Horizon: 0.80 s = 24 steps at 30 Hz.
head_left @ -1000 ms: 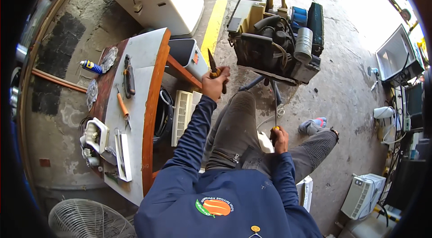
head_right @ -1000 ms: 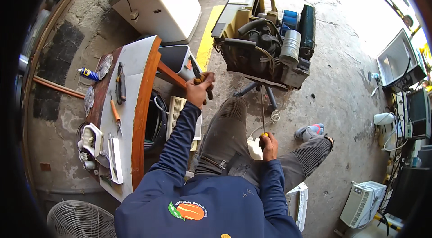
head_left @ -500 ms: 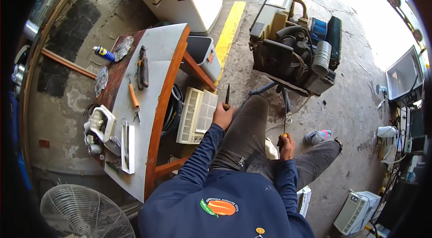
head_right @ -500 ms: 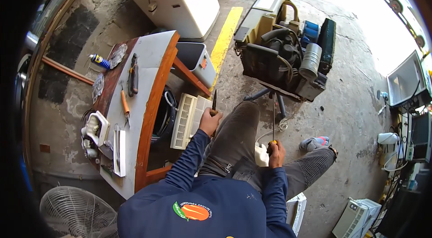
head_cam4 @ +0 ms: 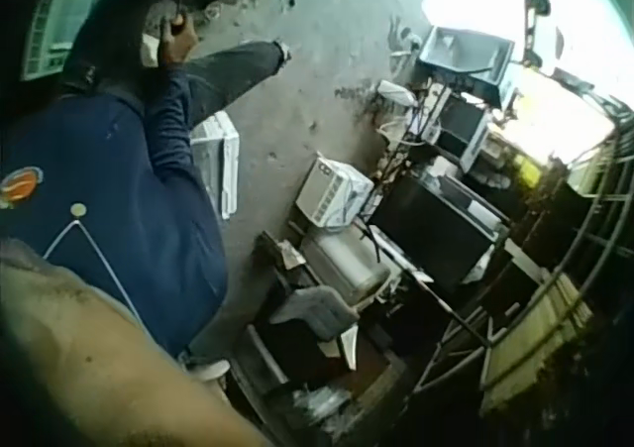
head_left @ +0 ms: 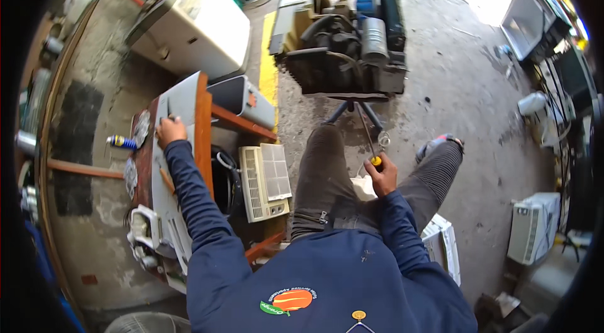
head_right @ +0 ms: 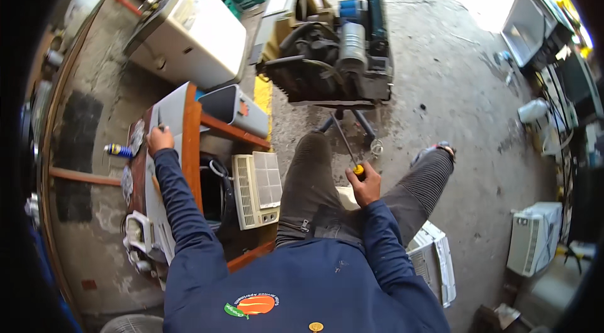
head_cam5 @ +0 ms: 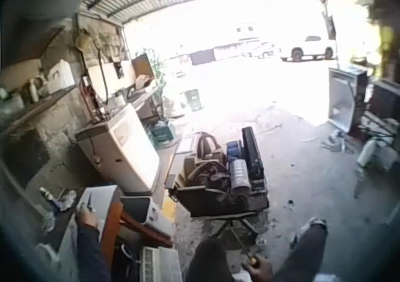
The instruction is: Repairing an air conditioning unit by disassembling components and checking wires with a screwdriver.
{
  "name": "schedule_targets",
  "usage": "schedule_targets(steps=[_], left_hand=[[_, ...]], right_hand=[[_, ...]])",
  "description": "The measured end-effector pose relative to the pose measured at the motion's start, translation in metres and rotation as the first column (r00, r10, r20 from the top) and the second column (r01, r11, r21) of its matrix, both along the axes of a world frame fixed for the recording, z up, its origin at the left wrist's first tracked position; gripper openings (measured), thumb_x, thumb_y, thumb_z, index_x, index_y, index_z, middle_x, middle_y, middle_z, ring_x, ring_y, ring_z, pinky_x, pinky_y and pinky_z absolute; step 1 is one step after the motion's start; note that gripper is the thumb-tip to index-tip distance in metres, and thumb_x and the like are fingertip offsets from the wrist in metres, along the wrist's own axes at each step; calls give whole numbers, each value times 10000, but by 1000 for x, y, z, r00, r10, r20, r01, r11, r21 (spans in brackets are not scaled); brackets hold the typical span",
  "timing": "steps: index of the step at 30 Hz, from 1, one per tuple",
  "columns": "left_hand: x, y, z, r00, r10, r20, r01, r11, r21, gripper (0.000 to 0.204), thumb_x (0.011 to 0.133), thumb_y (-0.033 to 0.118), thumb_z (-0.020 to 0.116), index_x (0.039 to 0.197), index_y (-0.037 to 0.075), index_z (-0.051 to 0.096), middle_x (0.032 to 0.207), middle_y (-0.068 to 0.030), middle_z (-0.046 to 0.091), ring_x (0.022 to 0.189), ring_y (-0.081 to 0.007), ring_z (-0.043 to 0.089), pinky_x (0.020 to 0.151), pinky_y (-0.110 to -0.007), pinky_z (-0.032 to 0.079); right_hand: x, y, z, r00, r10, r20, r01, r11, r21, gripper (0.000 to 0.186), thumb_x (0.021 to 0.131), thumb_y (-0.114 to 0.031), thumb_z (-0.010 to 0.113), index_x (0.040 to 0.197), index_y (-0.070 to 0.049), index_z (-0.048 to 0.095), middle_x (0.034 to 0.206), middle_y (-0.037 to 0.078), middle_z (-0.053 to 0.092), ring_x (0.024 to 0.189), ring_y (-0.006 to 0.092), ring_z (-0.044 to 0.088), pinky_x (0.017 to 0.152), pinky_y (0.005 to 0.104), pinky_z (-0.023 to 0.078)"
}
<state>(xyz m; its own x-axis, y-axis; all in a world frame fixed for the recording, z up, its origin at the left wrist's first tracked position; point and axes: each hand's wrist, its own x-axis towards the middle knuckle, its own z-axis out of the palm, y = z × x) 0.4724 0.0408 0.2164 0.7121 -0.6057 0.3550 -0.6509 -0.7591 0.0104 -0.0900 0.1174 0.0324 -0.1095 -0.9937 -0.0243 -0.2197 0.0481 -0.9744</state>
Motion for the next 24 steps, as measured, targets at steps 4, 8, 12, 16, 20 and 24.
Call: schedule_targets(steps=[4, 8, 12, 16, 20, 24], left_hand=[[-25, -18, -2, 989, 135, 66, -143, 980, 140, 431, 980, 409, 575, 1153, 25, 663, 1251, -230, 603, 1187, -401, 526, 971, -556, 452], [-7, -23, -19, 978, 129, 162, -159, 970, 186, 439, 1015, 412, 523, 1154, 18, 660, 1264, -232, 597, 1191, -385, 512, 982, -549, 424], [-11, -26, -10, 978, 143, 151, -176, 956, 233, 437, 1025, 410, 497, 1182, 32, 650, 1250, -231, 601, 1157, -389, 531, 962, -533, 432], [-11, -27, 4, 979, 204, 1, -198, 950, 242, 439, 1029, 413, 486, 1204, 43, 644, 1244, -225, 605, 1138, -403, 543, 945, -530, 439], [-51, -23, 12, 977, 73, 201, -65, 997, -45, 453, 1025, 432, 496, 1215, 52, 651, 1226, -220, 617, 1106, -419, 571, 939, -523, 453], [-170, -40, -35, 821, -568, 47, 535, 739, -409, 309, 1025, 278, 527, 1124, 42, 699, 1079, -166, 698, 928, -327, 660, 841, -420, 528]], right_hand=[[-19, 2, -9, 958, -246, 146, 232, 967, 108, 254, 909, -207, 723, 790, -39, 574, 650, 32, 569, 571, 146, 513, 565, 283, 421], [-24, -2, -4, 789, -448, 420, 355, 891, 284, 224, 942, -171, 702, 789, -57, 584, 649, 25, 566, 548, 120, 519, 540, 251, 423], [-34, -12, 16, 634, -548, 545, 397, 836, 379, 185, 959, -143, 685, 813, -62, 605, 663, 21, 569, 547, 109, 526, 542, 235, 437], [-43, -35, 26, 575, -582, 574, 431, 813, 392, 143, 964, -121, 677, 846, -56, 628, 695, 17, 581, 572, 110, 538, 576, 238, 471], [-67, -75, 11, 608, -603, 516, 576, 783, 236, 110, 957, -130, 685, 912, -29, 675, 720, 32, 632, 576, 107, 566, 543, 229, 455], [-96, -146, -15, 645, -593, 481, 582, 790, 193, 125, 960, -137, 685, 991, -20, 717, 773, 37, 659, 614, 108, 574, 571, 229, 467]])
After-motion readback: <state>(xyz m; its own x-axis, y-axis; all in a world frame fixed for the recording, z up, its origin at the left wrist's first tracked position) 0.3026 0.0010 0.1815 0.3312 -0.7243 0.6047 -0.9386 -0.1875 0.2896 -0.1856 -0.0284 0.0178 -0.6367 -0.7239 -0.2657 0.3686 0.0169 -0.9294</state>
